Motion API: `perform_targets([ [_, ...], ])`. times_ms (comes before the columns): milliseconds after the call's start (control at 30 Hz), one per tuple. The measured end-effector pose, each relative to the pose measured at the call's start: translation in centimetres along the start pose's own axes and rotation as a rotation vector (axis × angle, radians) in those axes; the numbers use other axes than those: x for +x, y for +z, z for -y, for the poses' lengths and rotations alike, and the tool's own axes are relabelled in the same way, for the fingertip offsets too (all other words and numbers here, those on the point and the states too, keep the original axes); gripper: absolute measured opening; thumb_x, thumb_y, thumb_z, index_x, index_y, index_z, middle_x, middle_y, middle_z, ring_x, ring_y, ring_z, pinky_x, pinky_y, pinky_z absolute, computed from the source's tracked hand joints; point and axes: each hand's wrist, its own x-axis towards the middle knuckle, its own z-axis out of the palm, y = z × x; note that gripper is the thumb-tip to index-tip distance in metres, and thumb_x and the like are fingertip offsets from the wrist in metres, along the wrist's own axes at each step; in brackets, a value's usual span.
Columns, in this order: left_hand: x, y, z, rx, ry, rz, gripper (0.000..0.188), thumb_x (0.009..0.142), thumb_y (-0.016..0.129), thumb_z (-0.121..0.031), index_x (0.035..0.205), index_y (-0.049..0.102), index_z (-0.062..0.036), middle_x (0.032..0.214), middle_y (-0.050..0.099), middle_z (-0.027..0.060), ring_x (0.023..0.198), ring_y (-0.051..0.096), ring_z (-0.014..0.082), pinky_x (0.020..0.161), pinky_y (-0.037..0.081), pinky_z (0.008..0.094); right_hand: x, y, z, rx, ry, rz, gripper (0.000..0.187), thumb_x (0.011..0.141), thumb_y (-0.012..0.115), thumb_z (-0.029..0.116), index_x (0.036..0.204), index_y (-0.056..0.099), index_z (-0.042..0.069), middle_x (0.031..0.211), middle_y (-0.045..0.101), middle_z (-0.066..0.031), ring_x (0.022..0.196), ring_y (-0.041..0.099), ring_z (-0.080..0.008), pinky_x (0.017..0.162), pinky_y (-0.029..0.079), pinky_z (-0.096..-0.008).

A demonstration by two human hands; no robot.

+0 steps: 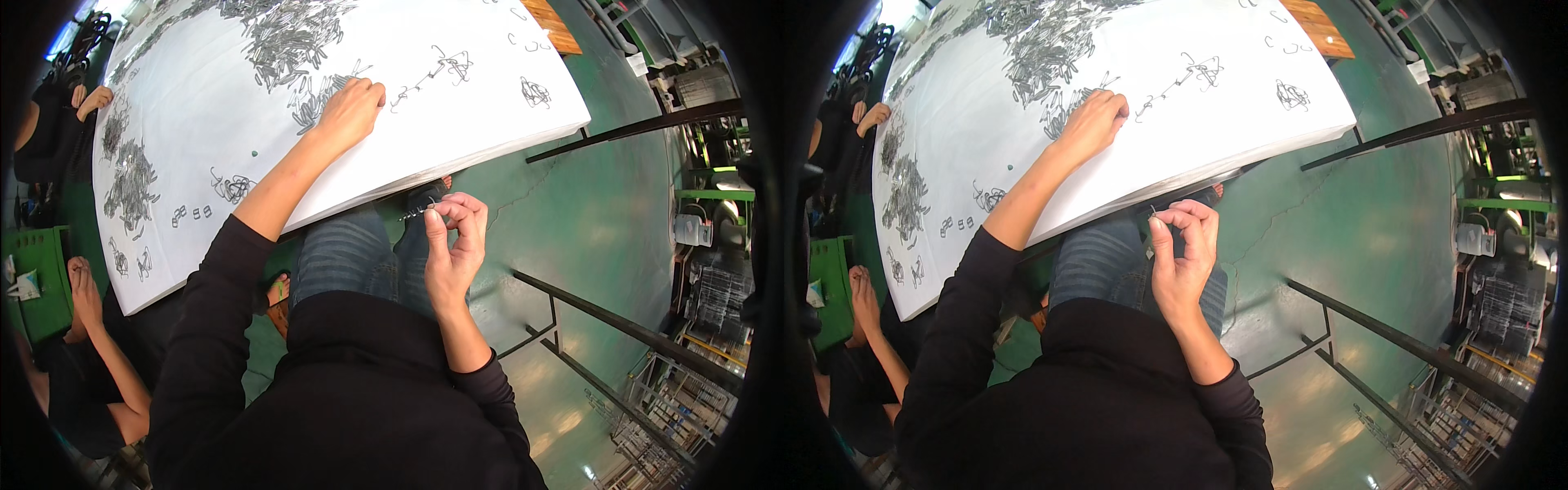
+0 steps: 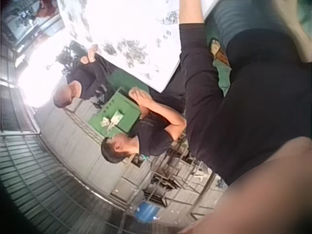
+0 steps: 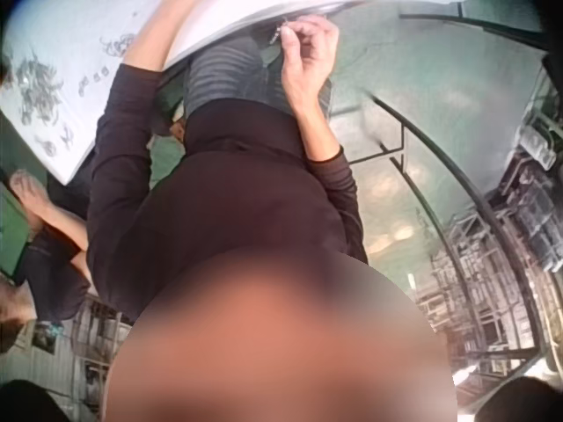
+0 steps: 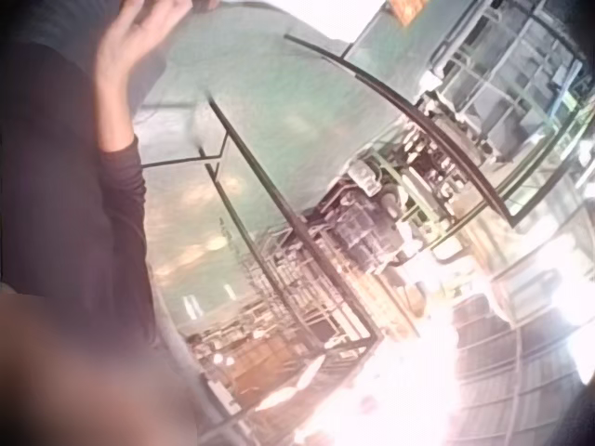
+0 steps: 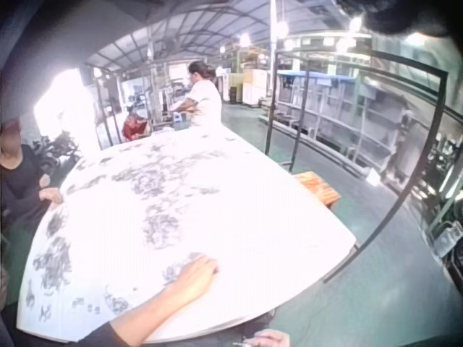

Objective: The person picks up individual paperclips from a large white sheet and links them together by hand to form a chain. The person occasionally hangs the chain on a nearby metal frame before continuing to add more clips.

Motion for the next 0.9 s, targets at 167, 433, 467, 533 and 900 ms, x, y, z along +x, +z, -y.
perform_targets([
  [167,0.0,-0.4,-0.9,-0.045,-0.037,-0.094,0.015,0.08,0.06,-0.002,0.094,0.059,-0.0034,0.085,0.06,0.0098,0.087,0.058,0.0269,0.075,0.047,0.0375,0.2,0.0,0.2,-0.017,-0.003,0.0,0.007,0.081,0.067,0.007,0.086,0.061,0.003,0.095,0.053,-0.0088,0.089,0.052,-0.0206,0.079,0.043,-0.0309],
  [433,-5.5,-4.5,-8.7,-1.141,-0.361,0.013,0.014,0.086,0.062,-0.005,0.099,0.062,0.0,0.092,0.065,0.0045,0.085,0.059,0.0084,0.075,0.046,0.0229,0.7,0.4,-0.2,-0.078,-0.056,-0.006,0.01,0.079,0.068,0.005,0.086,0.061,0.003,0.094,0.053,-0.01,0.088,0.053,-0.0224,0.078,0.044,-0.0322],
  [467,-6.1,-4.9,-9.6,-1.173,-0.369,-0.004,0.014,0.086,0.062,-0.005,0.098,0.062,0.0005,0.092,0.065,0.0051,0.085,0.06,0.0088,0.075,0.047,0.0226,0.7,0.4,-0.2,-0.082,-0.059,-0.004,0.01,0.079,0.068,0.005,0.086,0.061,0.003,0.093,0.053,-0.01,0.088,0.053,-0.0225,0.078,0.044,-0.0323],
  [533,-6.8,-5.6,-10.8,-1.19,-0.351,-0.043,0.013,0.085,0.063,-0.004,0.098,0.063,0.0009,0.092,0.065,0.0057,0.085,0.06,0.0093,0.076,0.047,0.0224,0.8,0.5,-0.2,-0.088,-0.073,-0.002,0.009,0.079,0.068,0.005,0.085,0.061,0.003,0.093,0.053,-0.0101,0.089,0.053,-0.0227,0.078,0.044,-0.0326],
  [900,-8.5,-5.5,-11.6,-0.847,-0.142,-0.284,0.014,0.077,0.068,0.0,0.089,0.068,-0.0048,0.082,0.067,0.0044,0.075,0.061,0.0128,0.063,0.046,0.0246,1.2,0.2,-0.6,-0.212,-0.144,0.033,0.013,0.078,0.068,0.007,0.088,0.061,0.003,0.094,0.053,-0.0115,0.091,0.053,-0.0242,0.079,0.044,-0.0348],
])
